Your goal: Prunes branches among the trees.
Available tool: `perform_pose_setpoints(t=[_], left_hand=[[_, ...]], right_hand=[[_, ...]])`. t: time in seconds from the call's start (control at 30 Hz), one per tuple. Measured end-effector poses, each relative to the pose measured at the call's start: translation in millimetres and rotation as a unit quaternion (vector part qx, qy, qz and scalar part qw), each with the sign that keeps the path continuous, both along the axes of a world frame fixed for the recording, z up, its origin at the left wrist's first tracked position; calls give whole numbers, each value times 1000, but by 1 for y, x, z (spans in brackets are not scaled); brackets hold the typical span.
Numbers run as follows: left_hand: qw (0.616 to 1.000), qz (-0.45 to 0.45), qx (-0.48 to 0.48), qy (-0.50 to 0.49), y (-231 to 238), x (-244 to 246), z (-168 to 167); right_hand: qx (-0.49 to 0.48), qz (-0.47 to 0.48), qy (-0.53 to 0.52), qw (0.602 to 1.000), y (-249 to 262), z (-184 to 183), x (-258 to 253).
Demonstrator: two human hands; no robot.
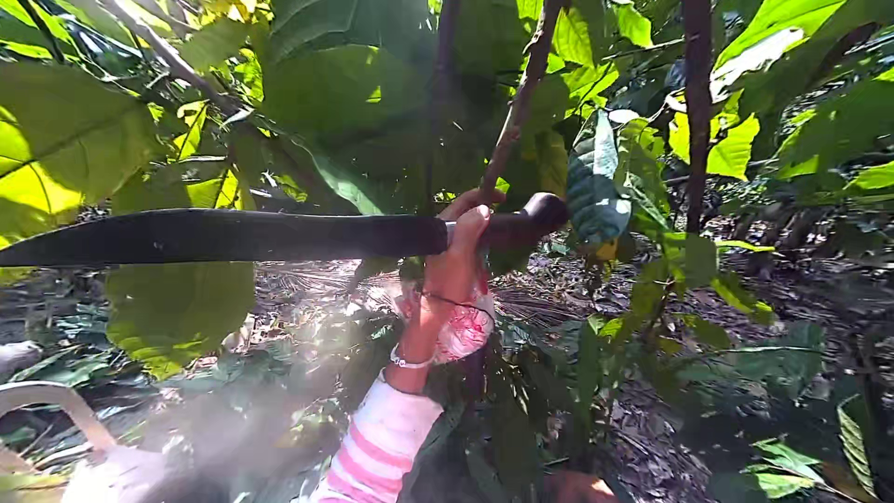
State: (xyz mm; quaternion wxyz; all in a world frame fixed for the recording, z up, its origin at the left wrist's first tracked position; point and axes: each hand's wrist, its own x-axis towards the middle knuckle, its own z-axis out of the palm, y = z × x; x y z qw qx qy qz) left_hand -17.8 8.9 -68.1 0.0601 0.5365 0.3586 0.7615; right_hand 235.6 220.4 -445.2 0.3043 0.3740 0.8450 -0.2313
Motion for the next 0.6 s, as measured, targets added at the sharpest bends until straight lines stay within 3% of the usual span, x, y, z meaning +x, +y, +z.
perform_pose_setpoints(t=[0.07,0.17,0.23,0.3,0.37,0.43,0.5,0.6], left_hand=[[1000,-11,12,23,0,2,0],[1000,-21,4,22,-4,3,-5],[999,-31,26,11,7,2,-5],[995,-53,89,1,21,6,5],[994,-47,97,19,21,7,7],[997,-29,52,39,9,7,-1],[997,-36,51,38,8,8,-1],[992,-65,108,-9,19,14,14]], right_hand=[[17,-10,199,980,8,97,-26],[184,57,451,872,-15,258,-75],[324,117,575,742,-27,325,-102],[440,164,686,556,-32,382,-148],[503,160,690,496,-41,444,-195],[571,132,631,508,-42,492,-239],[587,114,574,559,-32,517,-271],[510,46,533,674,-18,497,-268]])
